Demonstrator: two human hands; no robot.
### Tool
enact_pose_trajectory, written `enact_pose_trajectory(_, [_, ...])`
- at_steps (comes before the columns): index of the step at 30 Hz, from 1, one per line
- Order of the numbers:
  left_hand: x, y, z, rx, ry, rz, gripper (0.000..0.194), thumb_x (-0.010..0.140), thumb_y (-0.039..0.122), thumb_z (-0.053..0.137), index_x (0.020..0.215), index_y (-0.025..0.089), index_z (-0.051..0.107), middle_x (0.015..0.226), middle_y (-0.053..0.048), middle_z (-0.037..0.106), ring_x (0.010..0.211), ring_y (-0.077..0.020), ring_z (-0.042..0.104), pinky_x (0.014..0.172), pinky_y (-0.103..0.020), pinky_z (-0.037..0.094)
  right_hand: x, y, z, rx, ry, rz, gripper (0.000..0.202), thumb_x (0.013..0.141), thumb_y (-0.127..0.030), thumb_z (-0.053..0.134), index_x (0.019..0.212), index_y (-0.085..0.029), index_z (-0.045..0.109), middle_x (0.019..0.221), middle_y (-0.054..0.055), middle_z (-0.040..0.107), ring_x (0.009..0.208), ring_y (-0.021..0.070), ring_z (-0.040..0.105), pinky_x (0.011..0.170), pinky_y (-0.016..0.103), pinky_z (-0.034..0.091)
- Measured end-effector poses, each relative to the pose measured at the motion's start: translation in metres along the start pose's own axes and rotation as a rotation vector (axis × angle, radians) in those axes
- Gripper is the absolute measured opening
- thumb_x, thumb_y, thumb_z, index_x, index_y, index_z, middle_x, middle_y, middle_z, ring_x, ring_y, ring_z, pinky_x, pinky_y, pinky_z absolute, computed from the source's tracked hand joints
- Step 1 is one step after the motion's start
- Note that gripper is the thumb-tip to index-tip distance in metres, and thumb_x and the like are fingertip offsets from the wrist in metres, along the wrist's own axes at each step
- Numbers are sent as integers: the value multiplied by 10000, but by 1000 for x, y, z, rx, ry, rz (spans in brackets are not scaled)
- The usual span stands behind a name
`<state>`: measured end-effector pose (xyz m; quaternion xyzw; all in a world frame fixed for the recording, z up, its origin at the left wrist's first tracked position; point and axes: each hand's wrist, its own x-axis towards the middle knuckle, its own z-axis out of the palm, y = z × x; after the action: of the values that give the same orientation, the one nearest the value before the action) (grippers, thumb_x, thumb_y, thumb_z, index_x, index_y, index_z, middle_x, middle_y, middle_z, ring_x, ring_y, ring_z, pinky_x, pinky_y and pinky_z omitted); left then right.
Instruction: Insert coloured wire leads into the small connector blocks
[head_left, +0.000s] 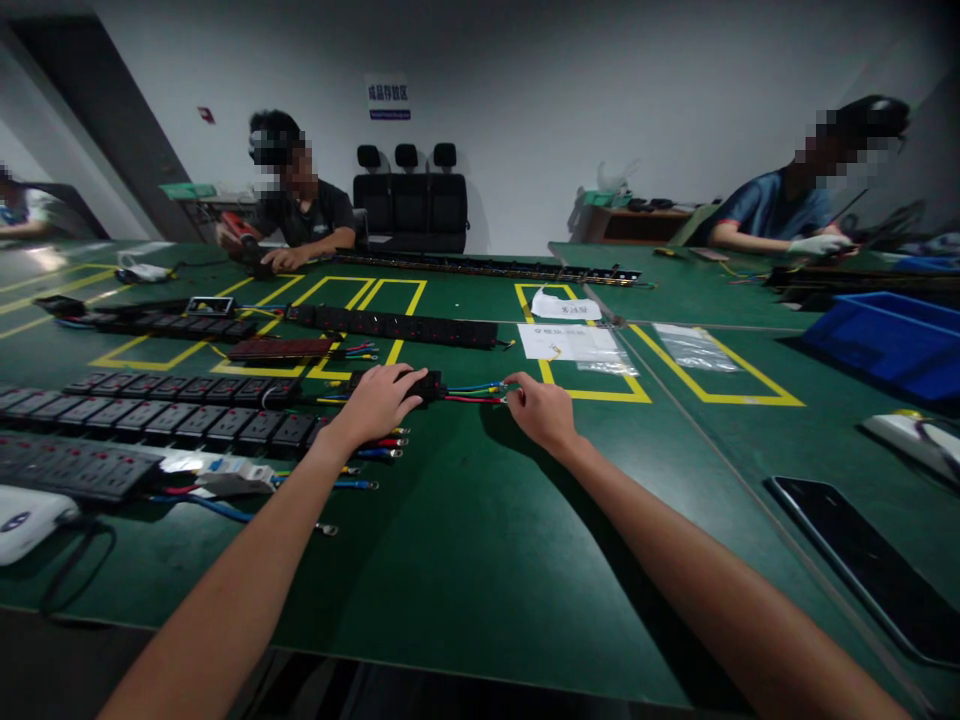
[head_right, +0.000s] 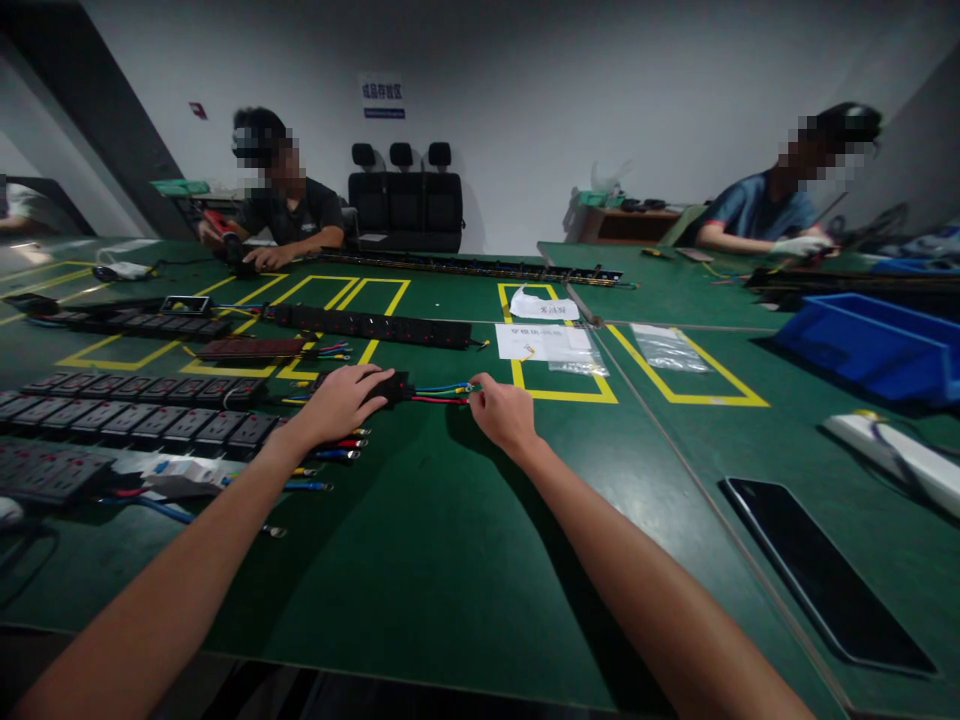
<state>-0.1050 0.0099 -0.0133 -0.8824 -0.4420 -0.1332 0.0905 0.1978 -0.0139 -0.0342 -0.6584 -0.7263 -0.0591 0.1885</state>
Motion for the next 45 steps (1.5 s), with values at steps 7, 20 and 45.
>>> enact_pose_trajectory(7, [0,2,-2,7,-22,-13,472,1036,373,509,1465,177,529,1369,-157,578,1224,-309,548,1064,-483,414,1,0,0,-19,-100,-31,391,990,-327,433,1107,-270,801,913,67,796,802,217,714,658,274,421])
enact_pose_trajectory(20, [-1,-1,1,-28,6,-8,468,1045,400,463,1460,198,541,1365,-161,583,1219,-322,549,1055,-508,411,1,-1,-1,3,-59,-9,388,987,-305,429,1197,-246,750,932,77,793,814,215,710,669,269,422])
enact_pose_trajectory(45, [0,1,-1,-1,-9,-13,471,1035,381,497,1460,182,542,1360,-162,588,1232,-324,554,1070,-495,416,-1,1,1,38,-13,-46,387,987,-316,422,1088,-259,791,925,60,796,803,208,708,650,274,381])
